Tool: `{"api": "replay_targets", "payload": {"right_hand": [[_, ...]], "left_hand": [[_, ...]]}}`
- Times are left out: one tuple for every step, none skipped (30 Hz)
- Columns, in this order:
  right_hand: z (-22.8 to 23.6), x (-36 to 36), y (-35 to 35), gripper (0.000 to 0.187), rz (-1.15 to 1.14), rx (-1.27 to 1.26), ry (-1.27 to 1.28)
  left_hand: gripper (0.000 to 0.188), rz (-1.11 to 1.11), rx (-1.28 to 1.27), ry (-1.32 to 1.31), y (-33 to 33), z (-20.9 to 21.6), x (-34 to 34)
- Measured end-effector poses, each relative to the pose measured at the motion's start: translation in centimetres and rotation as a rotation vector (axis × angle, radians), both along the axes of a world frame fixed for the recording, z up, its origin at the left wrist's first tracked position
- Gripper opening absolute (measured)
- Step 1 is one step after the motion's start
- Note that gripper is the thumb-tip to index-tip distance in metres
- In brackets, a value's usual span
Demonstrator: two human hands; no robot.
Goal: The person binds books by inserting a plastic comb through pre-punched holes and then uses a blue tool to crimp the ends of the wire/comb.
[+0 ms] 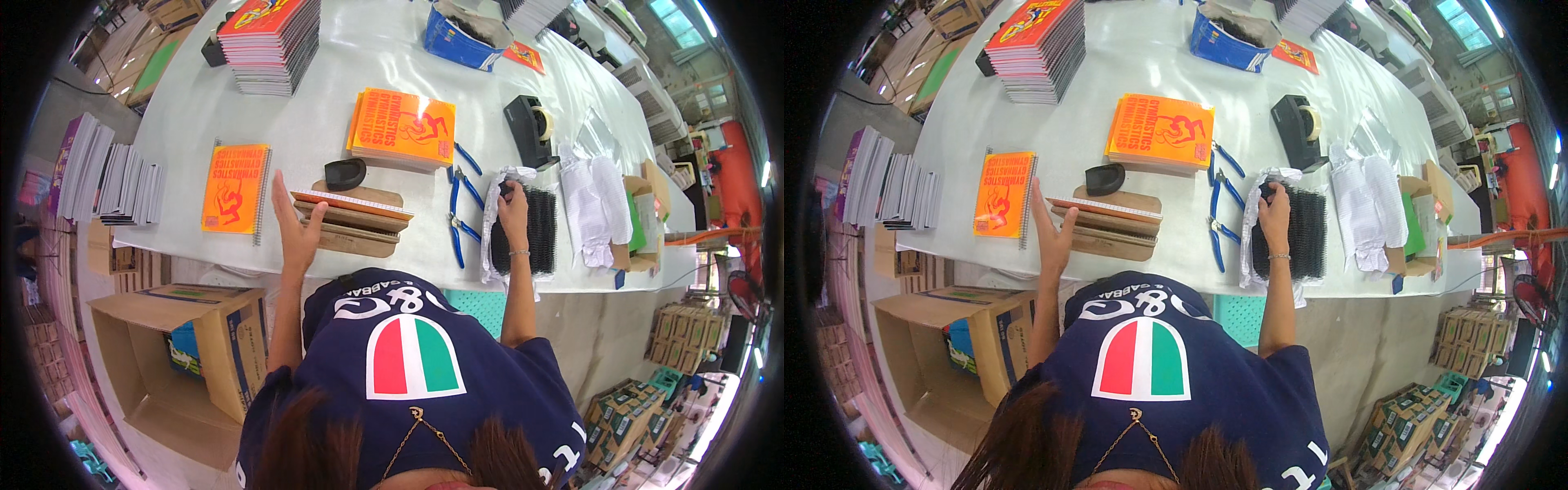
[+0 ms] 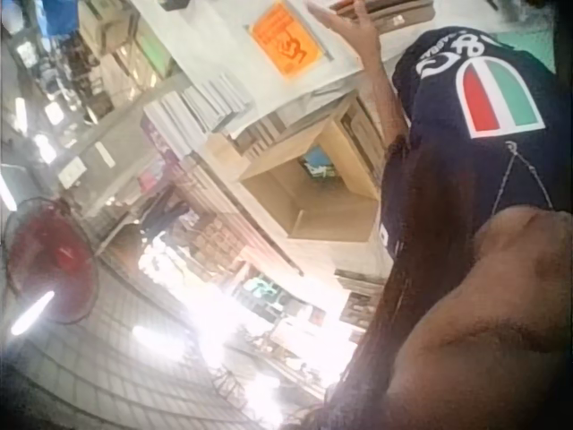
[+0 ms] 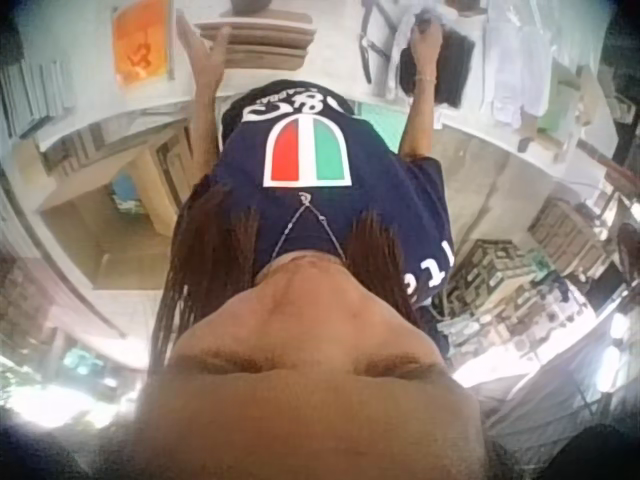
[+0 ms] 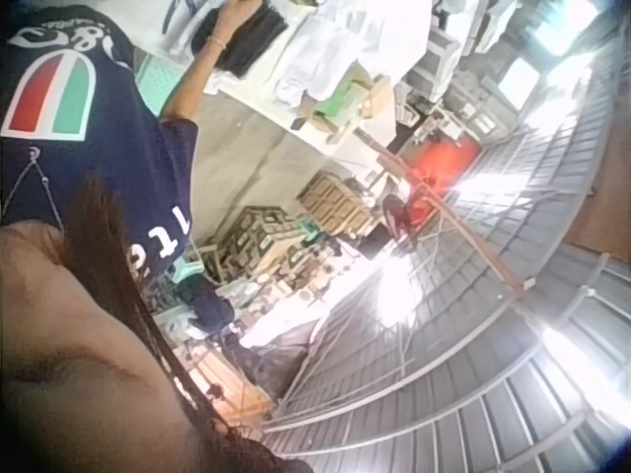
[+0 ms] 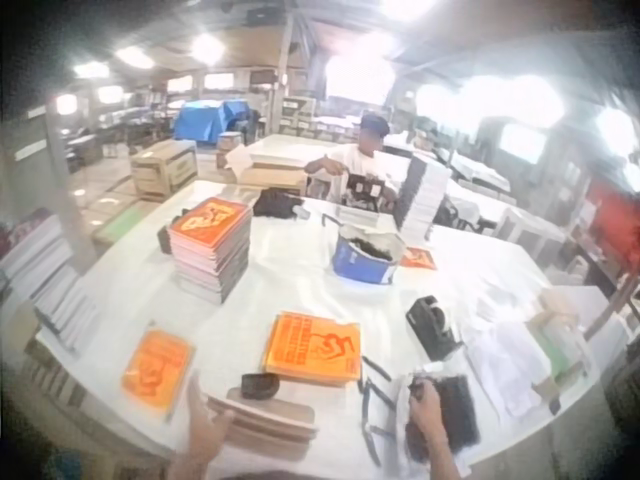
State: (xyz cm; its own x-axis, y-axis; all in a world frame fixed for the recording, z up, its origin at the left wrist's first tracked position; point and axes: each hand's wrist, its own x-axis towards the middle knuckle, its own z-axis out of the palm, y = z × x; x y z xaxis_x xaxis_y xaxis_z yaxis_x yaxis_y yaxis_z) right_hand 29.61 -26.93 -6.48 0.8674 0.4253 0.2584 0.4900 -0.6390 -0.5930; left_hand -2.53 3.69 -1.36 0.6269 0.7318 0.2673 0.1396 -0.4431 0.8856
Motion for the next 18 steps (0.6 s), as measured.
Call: {"api": "replay_targets", "payload": {"right_hand": [[-0.3, 0.1, 0.0, 0.035, 0.001, -0.036, 0.013], [-0.2, 0.0, 0.2, 0.035, 0.006, -0.073, 0.026], [-0.1, 0.0, 0.4, 0.032, 0.026, -0.122, 0.038], [-0.1, -0.1, 0.6, 0.032, 0.028, -0.122, 0.035], [-0.1, -0.3, 0.8, 0.031, 0.044, -0.127, -0.007], [-0.2, -0.5, 0.9, 0.029, 0.060, -0.131, -0.050], [-0.1, -0.5, 1.0, 0.026, 0.057, -0.141, -0.031], [-0.4, -0.4, 0.9, 0.026, 0.059, -0.141, -0.034], [-0.6, -0.2, 0.8, 0.024, 0.037, -0.108, -0.038], [-0.8, 0.0, 0.6, 0.024, 0.014, -0.074, -0.041], [-0.9, 0.1, 0.4, 0.024, 0.016, -0.074, -0.042], [-0.9, 0.3, 0.1, 0.024, 0.011, -0.025, -0.075], [-0.9, 0.4, -0.1, 0.024, 0.005, 0.025, -0.107], [-0.5, 0.4, -0.3, 0.024, 0.001, 0.025, -0.106], [0.4, 0.2, -0.3, 0.025, 0.000, 0.014, -0.117], [1.3, 0.0, -0.3, 0.026, -0.002, 0.003, -0.129], [2.1, -0.1, -0.8, 0.027, -0.007, -0.047, -0.117], [3.7, -0.7, -0.2, 0.027, -0.002, -0.046, -0.112]], "left_hand": [[0.076, 0.096, 0.134, -0.046, -0.7, 0.5, 0.4], [0.071, 0.197, 0.267, -0.091, -1.4, 1.0, 0.8], [0.071, 0.199, 0.266, -0.093, -2.1, 1.0, 1.1], [0.064, 0.187, 0.347, -0.088, -2.8, 1.0, 1.5], [0.057, 0.178, 0.429, -0.082, -3.5, 1.0, 1.8], [0.057, 0.183, 0.429, -0.083, -4.2, 1.2, 2.2], [0.053, 0.096, 0.519, -0.064, -4.9, 1.4, 2.6], [0.048, 0.006, 0.609, -0.045, -5.6, 1.5, 3.0], [0.048, 0.009, 0.609, -0.047, -6.3, 1.7, 3.3], [0.049, -0.063, 0.629, -0.014, -7.0, 1.7, 3.5], [0.049, -0.136, 0.648, 0.021, -7.5, 1.7, 3.7], [0.049, -0.135, 0.648, 0.020, -7.7, 1.6, 4.0], [0.052, -0.149, 0.654, 0.038, -8.0, 1.5, 4.2], [0.055, -0.168, 0.659, 0.058, -8.1, 1.4, 4.4], [0.055, -0.168, 0.658, 0.060, -8.2, 1.5, 4.5], [0.055, -0.158, 0.645, 0.107, -8.2, 1.6, 4.7], [0.057, -0.156, 0.632, 0.150, -8.2, 1.8, 4.9], [0.057, -0.153, 0.632, 0.156, -8.2, 1.8, 5.1]]}}
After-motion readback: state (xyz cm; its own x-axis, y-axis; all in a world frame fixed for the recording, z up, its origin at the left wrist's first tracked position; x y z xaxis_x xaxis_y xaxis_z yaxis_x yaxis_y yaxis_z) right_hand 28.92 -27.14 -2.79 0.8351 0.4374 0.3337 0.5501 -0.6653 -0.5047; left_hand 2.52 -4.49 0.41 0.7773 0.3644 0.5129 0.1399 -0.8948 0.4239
